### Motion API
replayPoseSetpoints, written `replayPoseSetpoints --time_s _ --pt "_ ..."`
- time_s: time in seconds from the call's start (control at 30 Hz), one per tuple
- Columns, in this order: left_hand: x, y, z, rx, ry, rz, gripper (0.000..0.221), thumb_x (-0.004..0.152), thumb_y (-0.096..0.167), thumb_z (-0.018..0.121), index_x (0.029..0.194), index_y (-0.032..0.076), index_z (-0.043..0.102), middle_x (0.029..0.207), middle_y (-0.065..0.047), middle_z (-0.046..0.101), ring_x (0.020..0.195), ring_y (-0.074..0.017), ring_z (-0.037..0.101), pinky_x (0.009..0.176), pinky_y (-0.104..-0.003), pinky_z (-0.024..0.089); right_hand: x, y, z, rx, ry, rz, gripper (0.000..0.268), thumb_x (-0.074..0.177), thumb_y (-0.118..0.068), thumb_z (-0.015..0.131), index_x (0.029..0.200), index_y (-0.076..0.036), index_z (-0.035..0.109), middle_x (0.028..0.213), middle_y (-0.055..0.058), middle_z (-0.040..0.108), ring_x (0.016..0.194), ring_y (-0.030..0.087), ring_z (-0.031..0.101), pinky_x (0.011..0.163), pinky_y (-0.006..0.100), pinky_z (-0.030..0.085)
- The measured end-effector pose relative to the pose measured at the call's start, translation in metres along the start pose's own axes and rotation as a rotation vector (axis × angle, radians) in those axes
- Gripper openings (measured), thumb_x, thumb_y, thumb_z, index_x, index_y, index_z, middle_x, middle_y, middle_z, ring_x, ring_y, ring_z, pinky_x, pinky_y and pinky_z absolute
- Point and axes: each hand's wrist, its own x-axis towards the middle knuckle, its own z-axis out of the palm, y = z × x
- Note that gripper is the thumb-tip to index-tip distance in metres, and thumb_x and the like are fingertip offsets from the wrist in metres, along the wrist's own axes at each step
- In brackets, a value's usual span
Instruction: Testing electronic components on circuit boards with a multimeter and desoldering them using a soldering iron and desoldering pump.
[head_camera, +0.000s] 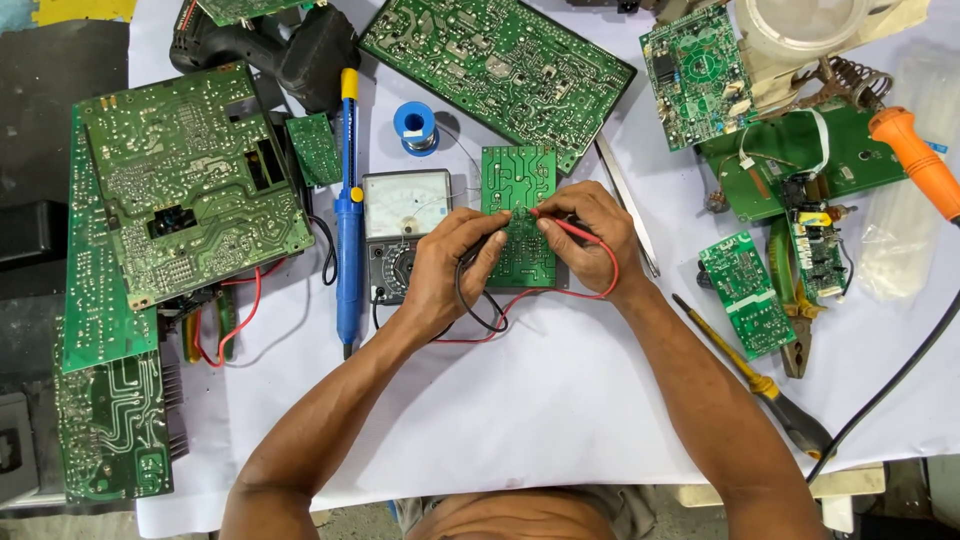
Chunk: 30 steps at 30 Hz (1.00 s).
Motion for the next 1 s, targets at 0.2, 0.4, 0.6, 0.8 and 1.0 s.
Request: replayPoseSetpoints --time_s 0.2,0.4,0.6,0.8,1.0 --pt "-0.001 0.004 -0.002 -0.049 -0.012 0.006 0.018 0.097 0.006 0.069 0.112 0.0 0.076 0.094 -0.021 0.071 0.091 -0.0394 0.073 0.075 -0.041 0.058 -0.004 0.005 -0.004 0.081 -0.052 0.038 0.01 0.094 -0.005 0.077 0.101 0.002 0.074 0.098 0.016 0.07 0.091 0.029 0.07 0.081 0.037 0.057" --pt "-0.005 -0.001 -0.002 -0.05 -0.01 0.005 0.018 0.094 0.003 0.07 0.11 0.0 0.078 0.093 -0.021 0.071 0.089 -0.0379 0.073 0.076 -0.04 0.058 -0.005 0.005 -0.007 0.12 -0.083 0.062 0.009 0.094 -0.004 0.076 0.101 0.002 0.074 0.099 0.017 0.069 0.094 0.03 0.072 0.084 0.038 0.057" --pt "-0.005 -0.004 -0.006 -0.045 -0.046 0.02 0.017 0.093 0.004 0.07 0.107 0.001 0.078 0.09 -0.019 0.071 0.085 -0.0351 0.072 0.076 -0.038 0.058 -0.01 0.009 -0.009 0.151 -0.108 0.089 0.01 0.094 -0.006 0.076 0.1 0.001 0.075 0.102 0.018 0.069 0.099 0.03 0.072 0.086 0.038 0.057" --pt "-0.005 0.005 -0.014 -0.026 -0.143 0.046 0.017 0.093 0.004 0.07 0.107 0.001 0.078 0.091 -0.019 0.071 0.084 -0.0364 0.072 0.076 -0.04 0.058 -0.01 0.005 -0.012 0.162 -0.145 0.116 0.011 0.094 -0.008 0.076 0.1 0.001 0.075 0.105 0.019 0.069 0.103 0.031 0.072 0.088 0.039 0.057" --pt "-0.009 0.004 -0.014 -0.005 -0.165 0.048 0.023 0.092 0.001 0.072 0.115 -0.001 0.076 0.093 -0.022 0.071 0.085 -0.0389 0.072 0.075 -0.043 0.058 -0.007 -0.007 -0.006 0.093 -0.084 0.099 0.013 0.095 -0.007 0.076 0.104 0.003 0.074 0.106 0.02 0.068 0.102 0.033 0.072 0.089 0.04 0.058"
